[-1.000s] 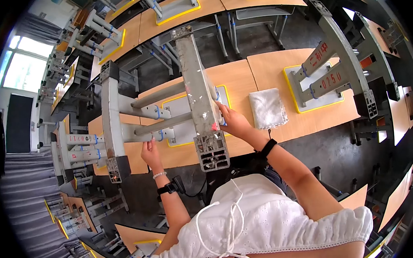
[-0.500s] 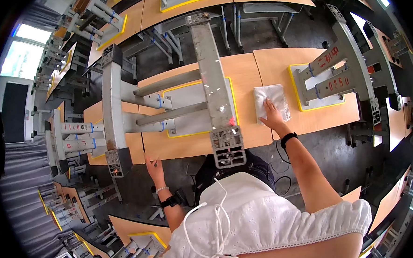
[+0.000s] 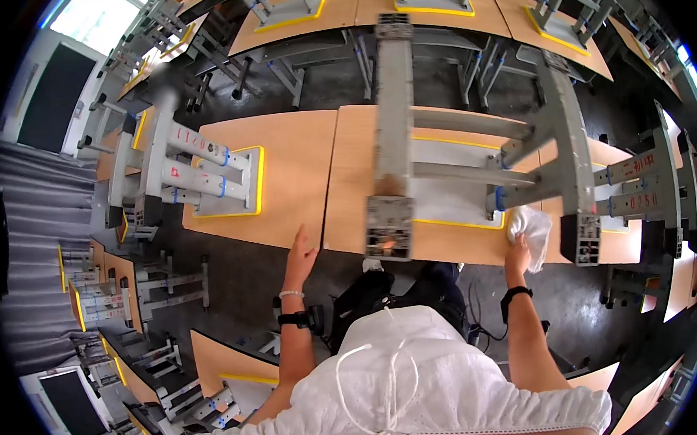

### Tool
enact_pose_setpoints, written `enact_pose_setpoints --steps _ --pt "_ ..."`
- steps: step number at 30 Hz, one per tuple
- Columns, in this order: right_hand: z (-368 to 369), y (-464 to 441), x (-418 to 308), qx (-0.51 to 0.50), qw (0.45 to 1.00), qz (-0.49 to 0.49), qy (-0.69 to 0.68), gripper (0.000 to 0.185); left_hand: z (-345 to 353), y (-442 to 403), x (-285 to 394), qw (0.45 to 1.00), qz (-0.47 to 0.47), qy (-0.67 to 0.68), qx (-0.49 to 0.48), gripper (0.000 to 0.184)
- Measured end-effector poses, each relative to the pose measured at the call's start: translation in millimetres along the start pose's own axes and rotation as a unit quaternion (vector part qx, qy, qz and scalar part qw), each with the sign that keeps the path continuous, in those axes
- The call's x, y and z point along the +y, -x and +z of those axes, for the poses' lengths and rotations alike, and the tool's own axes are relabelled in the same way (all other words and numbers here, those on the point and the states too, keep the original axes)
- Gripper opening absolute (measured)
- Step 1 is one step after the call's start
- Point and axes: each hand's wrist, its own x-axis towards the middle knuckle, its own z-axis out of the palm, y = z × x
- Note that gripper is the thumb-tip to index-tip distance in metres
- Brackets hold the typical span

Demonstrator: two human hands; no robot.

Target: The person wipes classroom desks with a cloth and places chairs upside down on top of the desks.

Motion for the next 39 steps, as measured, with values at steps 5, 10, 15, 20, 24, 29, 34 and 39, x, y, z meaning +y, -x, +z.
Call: enact_pose_setpoints --steps 5,10,15,20,24,29,34,39 --pt "-19.8 53.1 -82.0 -0.103 0.991 0.075 -0.044 0.031 -70.0 9.8 -43.1 0.987 -0.145 -0.063 0.02 0.061" --pt "4.7 79.6 -93.0 -0.099 0.987 -0.088 -0.094 0.024 -104.2 13.7 -54.2 0.98 -0.195 -0.034 0.036 0.06" --pt "36.5 87.2 -122.2 -0.113 0.981 -0.133 -0.086 0.034 -103.5 -3.1 -33.4 0.975 -0.201 -0.039 0.091 0.059" --pt "2.8 112.8 -202.7 -0.237 0.944 -0.177 -0.144 0.036 -108.9 -19.1 -49.3 0.988 -0.143 0.018 0.048 0.061" --pt "15.4 132.0 -273.6 -0.236 0.928 -0.24 -0.159 0.033 -135.5 -56.5 -113.2 0.991 -0.112 -0.017 0.075 0.052" --pt "18.3 151.7 -379.5 -0.228 0.928 -0.216 -0.2 0.036 -215.2 -105.7 -184.9 0.994 -0.1 0.022 0.034 0.033" --pt "87.1 146.5 -458.1 -0.181 0.916 -0.307 -0.183 0.055 -324.8 -122.7 -177.3 0.984 -0.072 -0.035 0.161 0.038" --pt "-30.0 155.3 -625.8 -0.158 0.848 -0.366 -0.35 0.086 -385.3 -155.4 -198.4 0.954 0.052 0.003 0.296 0.05"
